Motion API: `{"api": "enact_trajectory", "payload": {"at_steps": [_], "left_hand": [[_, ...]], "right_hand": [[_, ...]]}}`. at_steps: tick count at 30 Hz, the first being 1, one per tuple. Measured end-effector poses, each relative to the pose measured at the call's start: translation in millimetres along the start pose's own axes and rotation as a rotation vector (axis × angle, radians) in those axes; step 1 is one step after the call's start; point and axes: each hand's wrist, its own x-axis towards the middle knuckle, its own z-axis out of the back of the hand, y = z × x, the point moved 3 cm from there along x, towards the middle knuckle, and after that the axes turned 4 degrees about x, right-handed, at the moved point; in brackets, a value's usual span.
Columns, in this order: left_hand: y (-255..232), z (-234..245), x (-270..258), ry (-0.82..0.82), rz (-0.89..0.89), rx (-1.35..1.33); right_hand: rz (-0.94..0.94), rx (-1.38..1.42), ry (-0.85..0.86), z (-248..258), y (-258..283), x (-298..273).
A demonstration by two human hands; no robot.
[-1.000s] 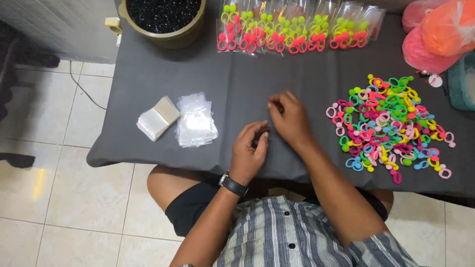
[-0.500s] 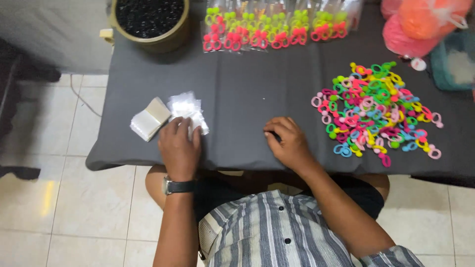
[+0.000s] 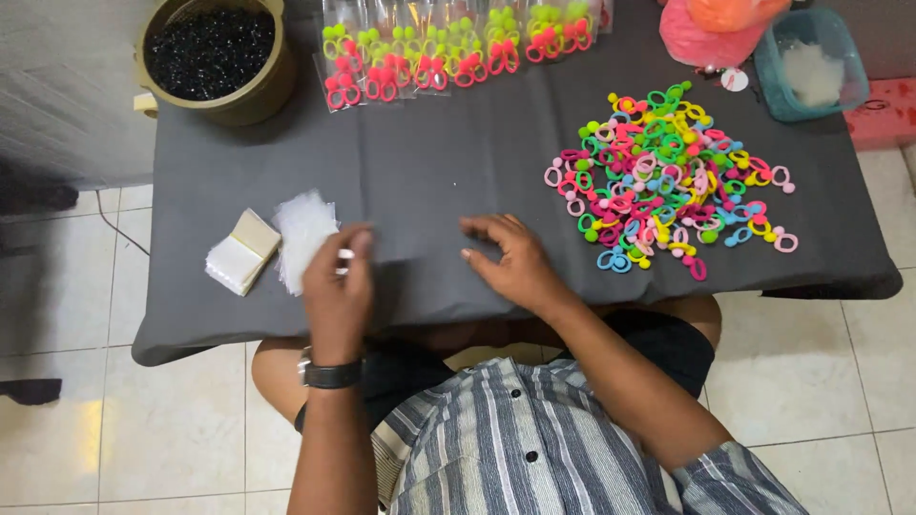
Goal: The person picks up colorful plastic hair rings from a pile and places them into small clear plastic bags by hand, then lines the finished bags up on the table.
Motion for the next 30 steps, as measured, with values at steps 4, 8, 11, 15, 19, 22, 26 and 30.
{"api": "enact_trajectory", "payload": {"at_steps": [4, 8, 11, 15, 19, 22, 26, 30], "left_hand": [[-5, -61, -14, 0.206, 0.157, -0.319], [-7, -103, -21, 0.334, 0.252, -0.449], [-13, -116, -20, 0.367, 0.253, -0.552], [-10, -128, -18, 0.364, 0.27, -0.479], [-14, -128, -15, 0.27, 0.269, -0.382], [-14, -124, -10, 0.215, 0.252, -0.362], [-21, -116, -7, 0.271, 0.109, -0.21], [-27, -112, -3, 0.539, 0.102, -0.258]], "right_hand": [[-0.195, 0.3, 0.061, 0, -5, -5], [-0.311, 0.317, -0.154, 13, -19, -16], [-0.333, 0.269, -0.218, 26, -26, -19], [-0.331, 0.237, -0.211, 40, -24, -18], [-0.329, 0.246, -0.235, 40, -27, -20], [-0.294, 0.245, -0.317, 39, -29, -20], [-0.02, -0.01, -0.27, 50, 14, -14], [0.108, 0.035, 0.091, 46, 51, -7]]}}
